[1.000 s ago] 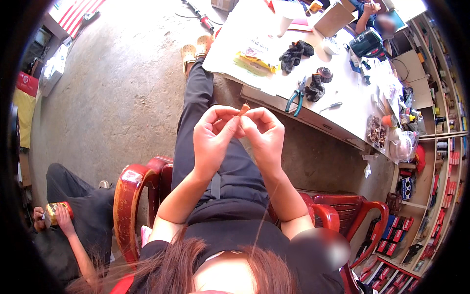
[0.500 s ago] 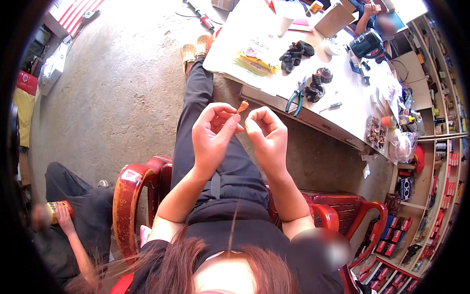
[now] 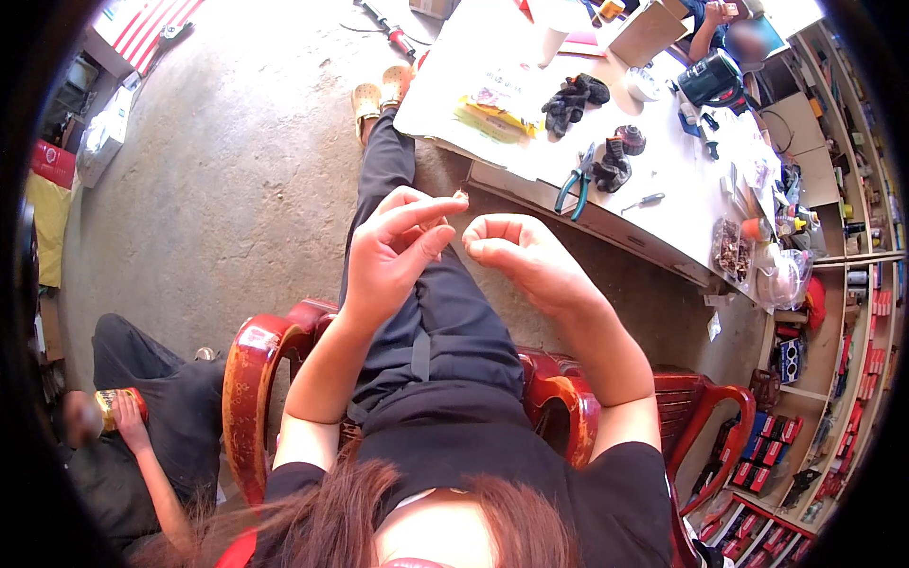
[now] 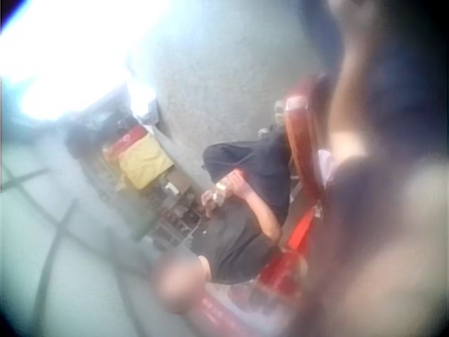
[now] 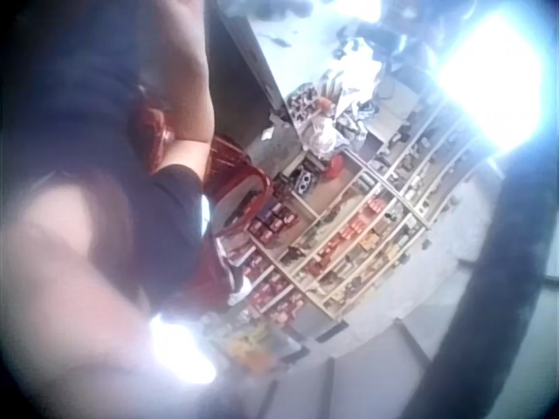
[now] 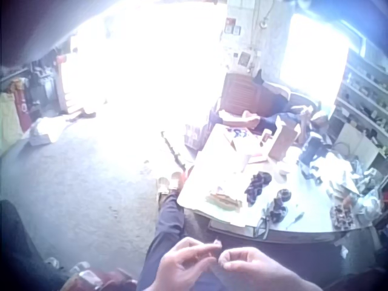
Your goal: The person sits in a red chair and repeatedly handles small metallic components, threading a thin wire through them and using a screwdriver to adjust a small metal piece. The person continues to manipulate the components with both hands throughout the clip.
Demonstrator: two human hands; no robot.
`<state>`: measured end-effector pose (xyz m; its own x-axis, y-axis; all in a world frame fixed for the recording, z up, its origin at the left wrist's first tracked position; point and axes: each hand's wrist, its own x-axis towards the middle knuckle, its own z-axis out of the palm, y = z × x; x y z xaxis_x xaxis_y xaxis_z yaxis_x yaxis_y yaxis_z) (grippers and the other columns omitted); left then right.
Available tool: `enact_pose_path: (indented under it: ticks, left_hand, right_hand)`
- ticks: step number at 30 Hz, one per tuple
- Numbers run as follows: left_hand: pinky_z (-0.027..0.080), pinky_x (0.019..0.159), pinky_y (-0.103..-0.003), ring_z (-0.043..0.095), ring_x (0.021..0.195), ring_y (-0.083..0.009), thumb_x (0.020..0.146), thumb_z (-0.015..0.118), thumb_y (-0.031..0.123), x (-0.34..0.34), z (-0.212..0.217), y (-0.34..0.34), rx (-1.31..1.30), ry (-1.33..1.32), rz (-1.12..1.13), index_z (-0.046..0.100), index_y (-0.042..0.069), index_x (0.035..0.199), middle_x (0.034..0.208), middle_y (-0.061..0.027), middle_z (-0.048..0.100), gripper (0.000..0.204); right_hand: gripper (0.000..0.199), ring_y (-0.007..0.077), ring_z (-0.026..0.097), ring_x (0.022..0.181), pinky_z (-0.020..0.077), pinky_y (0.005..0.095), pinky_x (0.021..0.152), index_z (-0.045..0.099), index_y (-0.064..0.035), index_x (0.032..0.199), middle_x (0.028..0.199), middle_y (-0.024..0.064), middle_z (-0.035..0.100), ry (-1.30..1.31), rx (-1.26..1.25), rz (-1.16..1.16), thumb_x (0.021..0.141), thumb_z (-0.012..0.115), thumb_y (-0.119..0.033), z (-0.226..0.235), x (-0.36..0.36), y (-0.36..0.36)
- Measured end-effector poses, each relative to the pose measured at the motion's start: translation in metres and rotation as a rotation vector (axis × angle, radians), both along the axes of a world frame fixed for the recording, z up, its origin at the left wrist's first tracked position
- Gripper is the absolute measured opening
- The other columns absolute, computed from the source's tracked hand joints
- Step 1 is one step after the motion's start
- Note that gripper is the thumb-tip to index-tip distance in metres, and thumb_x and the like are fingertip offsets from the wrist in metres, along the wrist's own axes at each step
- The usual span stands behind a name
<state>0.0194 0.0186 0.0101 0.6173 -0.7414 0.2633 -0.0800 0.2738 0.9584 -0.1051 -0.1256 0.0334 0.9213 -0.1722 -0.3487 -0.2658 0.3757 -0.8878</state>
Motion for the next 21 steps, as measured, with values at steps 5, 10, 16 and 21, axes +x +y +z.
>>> enact_pose_path:
  ticks: [5,10,16,21]
  left_hand:
    - [0.049,0.068,-0.021,0.058,0.079,-0.0084,0.081,0.071,-0.001,0.008,0.001,0.007,-0.018,-0.142,-0.171,0.069,0.002,0.11,0.094,-0.004,0.059,0.029]
    - [0.054,0.066,-0.023,0.063,0.076,-0.012,0.077,0.074,-0.001,0.006,0.0,0.001,-0.07,-0.183,-0.171,0.071,0.004,0.1,0.089,-0.0053,0.062,0.024]
    - [0.048,0.062,-0.022,0.061,0.074,-0.0099,0.077,0.074,0.0,0.002,0.0,0.001,-0.032,-0.179,-0.092,0.073,0.003,0.09,0.084,-0.0043,0.063,0.014]
    - [0.049,0.058,-0.022,0.062,0.068,-0.0104,0.076,0.073,-0.001,-0.005,-0.003,-0.001,0.008,-0.16,-0.003,0.072,0.003,0.087,0.078,-0.0039,0.061,0.012]
  right_hand:
    - [0.016,0.0021,0.05,0.079,0.0407,0.0191,0.074,0.062,-0.0025,0.092,0.086,-0.0043,0.058,0.031,0.057,0.106,0.088,0.063,-0.017,0.008,-0.002,-0.007]
    - [0.02,0.0028,0.053,0.084,0.0427,0.0198,0.079,0.064,-0.001,0.099,0.093,-0.0023,0.062,0.055,0.076,0.112,0.087,0.065,-0.017,0.015,0.0,-0.005]
    - [0.019,0.0029,0.054,0.085,0.0431,0.0203,0.079,0.063,-0.0016,0.098,0.092,-0.0021,0.062,0.094,0.052,0.146,0.086,0.067,-0.016,0.012,-0.003,-0.016]
    - [0.011,0.0051,0.052,0.08,0.0435,0.0227,0.072,0.063,-0.0038,0.088,0.082,-0.0031,0.06,0.102,-0.221,0.058,0.083,0.068,-0.012,0.02,-0.006,-0.01]
